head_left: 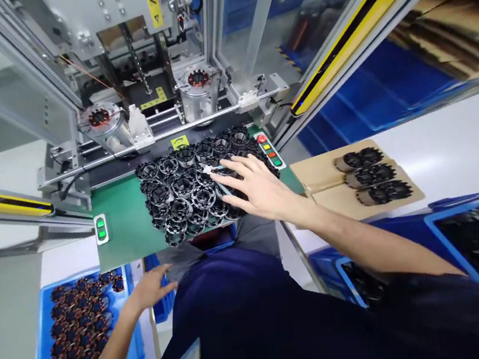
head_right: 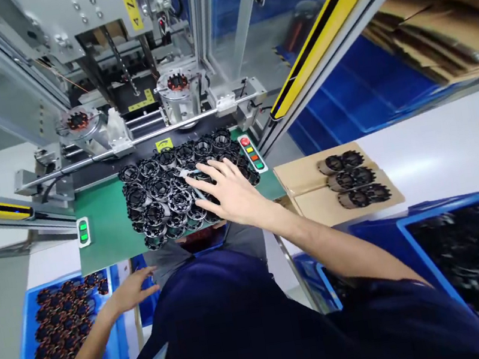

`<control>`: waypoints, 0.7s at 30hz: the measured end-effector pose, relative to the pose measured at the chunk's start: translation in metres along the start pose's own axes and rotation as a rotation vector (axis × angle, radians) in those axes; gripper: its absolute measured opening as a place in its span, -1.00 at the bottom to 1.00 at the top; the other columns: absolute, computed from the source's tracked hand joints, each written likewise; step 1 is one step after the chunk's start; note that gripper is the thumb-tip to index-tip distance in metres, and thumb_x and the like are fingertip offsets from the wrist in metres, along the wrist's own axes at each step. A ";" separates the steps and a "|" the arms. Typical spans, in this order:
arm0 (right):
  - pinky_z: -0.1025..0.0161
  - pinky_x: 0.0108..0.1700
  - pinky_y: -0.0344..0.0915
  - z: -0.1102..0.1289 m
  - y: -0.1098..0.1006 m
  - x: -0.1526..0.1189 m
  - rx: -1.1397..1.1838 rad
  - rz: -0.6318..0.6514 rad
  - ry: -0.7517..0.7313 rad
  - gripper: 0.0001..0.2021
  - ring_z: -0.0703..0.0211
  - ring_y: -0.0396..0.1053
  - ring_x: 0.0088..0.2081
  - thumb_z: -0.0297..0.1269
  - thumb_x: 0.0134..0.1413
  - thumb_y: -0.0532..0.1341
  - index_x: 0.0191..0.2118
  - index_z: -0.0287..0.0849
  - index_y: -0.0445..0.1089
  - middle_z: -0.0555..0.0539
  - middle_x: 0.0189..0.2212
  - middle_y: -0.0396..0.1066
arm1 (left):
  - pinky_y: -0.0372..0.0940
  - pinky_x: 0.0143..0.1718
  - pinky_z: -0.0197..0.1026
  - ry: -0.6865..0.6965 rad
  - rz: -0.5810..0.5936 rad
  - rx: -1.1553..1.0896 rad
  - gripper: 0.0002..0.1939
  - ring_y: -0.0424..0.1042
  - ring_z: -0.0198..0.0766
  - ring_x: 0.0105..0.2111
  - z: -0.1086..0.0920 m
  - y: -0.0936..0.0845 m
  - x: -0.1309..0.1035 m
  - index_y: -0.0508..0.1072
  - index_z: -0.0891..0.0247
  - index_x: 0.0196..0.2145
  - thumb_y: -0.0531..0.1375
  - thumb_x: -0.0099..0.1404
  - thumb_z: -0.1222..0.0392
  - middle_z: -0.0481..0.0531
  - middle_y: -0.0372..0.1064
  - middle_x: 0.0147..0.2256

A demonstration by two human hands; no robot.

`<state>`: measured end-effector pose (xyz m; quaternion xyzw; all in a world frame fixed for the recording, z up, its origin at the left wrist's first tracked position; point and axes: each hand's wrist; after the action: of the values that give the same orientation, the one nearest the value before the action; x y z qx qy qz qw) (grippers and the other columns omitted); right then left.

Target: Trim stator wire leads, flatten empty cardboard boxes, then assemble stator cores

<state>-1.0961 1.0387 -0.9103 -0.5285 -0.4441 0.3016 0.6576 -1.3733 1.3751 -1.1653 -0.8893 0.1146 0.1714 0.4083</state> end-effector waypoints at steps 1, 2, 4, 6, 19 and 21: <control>-0.67 0.78 0.18 -0.002 -0.007 0.002 -0.017 0.025 -0.028 -0.43 -0.49 0.22 0.75 0.06 0.78 0.24 0.68 0.11 0.51 -0.26 0.73 0.34 | 0.51 0.59 0.24 0.000 0.011 -0.036 -0.01 0.64 0.28 0.47 -0.009 -0.014 -0.019 0.53 0.26 0.62 0.23 0.60 -0.54 0.40 0.54 0.55; -0.64 0.78 0.21 -0.004 -0.017 0.006 -0.030 0.039 -0.060 -0.42 -0.47 0.21 0.76 0.09 0.79 0.21 0.69 0.11 0.50 -0.26 0.73 0.35 | 0.49 0.61 0.17 0.015 0.011 -0.069 -0.01 0.61 0.22 0.51 -0.021 -0.034 -0.039 0.47 0.18 0.68 0.20 0.62 -0.54 0.30 0.51 0.58; -0.55 0.72 0.34 -0.010 -0.046 0.023 -0.069 0.034 -0.133 -0.38 -0.47 0.31 0.70 0.14 0.80 0.17 0.70 0.03 0.49 -0.31 0.68 0.42 | 0.39 0.70 0.17 0.049 -0.007 -0.152 -0.07 0.56 0.20 0.56 -0.052 -0.088 -0.075 0.48 0.01 0.70 0.29 0.62 -0.53 0.13 0.53 0.58; -0.46 0.63 0.47 -0.017 -0.080 0.057 -0.130 0.016 -0.163 -0.33 -0.46 0.48 0.57 0.16 0.79 0.17 0.72 -0.06 0.45 -0.35 0.56 0.54 | 0.47 0.64 0.16 0.103 -0.214 -0.083 -0.19 0.61 0.17 0.50 -0.085 -0.156 -0.096 0.62 -0.09 0.57 0.33 0.60 -0.55 0.01 0.58 0.54; -0.05 0.15 0.76 -0.078 -0.109 0.307 -0.095 0.597 0.486 -0.45 -0.28 0.81 0.02 -0.18 0.37 0.73 0.22 -0.45 0.64 -0.31 -0.17 0.78 | 0.09 0.74 0.49 -0.247 -0.803 0.739 -0.20 0.29 0.48 0.61 -0.154 -0.412 0.070 0.58 0.36 0.57 0.44 0.66 -0.27 0.55 0.38 0.56; -0.02 0.14 0.77 -0.084 -0.104 0.317 -0.110 0.663 0.516 -0.58 -0.12 0.79 0.00 -0.11 0.50 0.64 0.18 -0.35 0.67 -0.22 -0.10 0.78 | 0.03 0.77 0.48 -0.286 -0.836 0.731 -0.16 0.29 0.47 0.61 -0.152 -0.414 0.078 0.56 0.45 0.56 0.39 0.68 -0.29 0.59 0.42 0.54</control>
<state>-0.8931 1.2505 -0.7295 -0.7353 -0.0865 0.3305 0.5853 -1.1278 1.5188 -0.8191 -0.6278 -0.2515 0.0633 0.7339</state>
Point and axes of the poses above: each hand's wrist, its own x-axis towards the middle knuckle, its own y-axis out of the palm, z = x × y
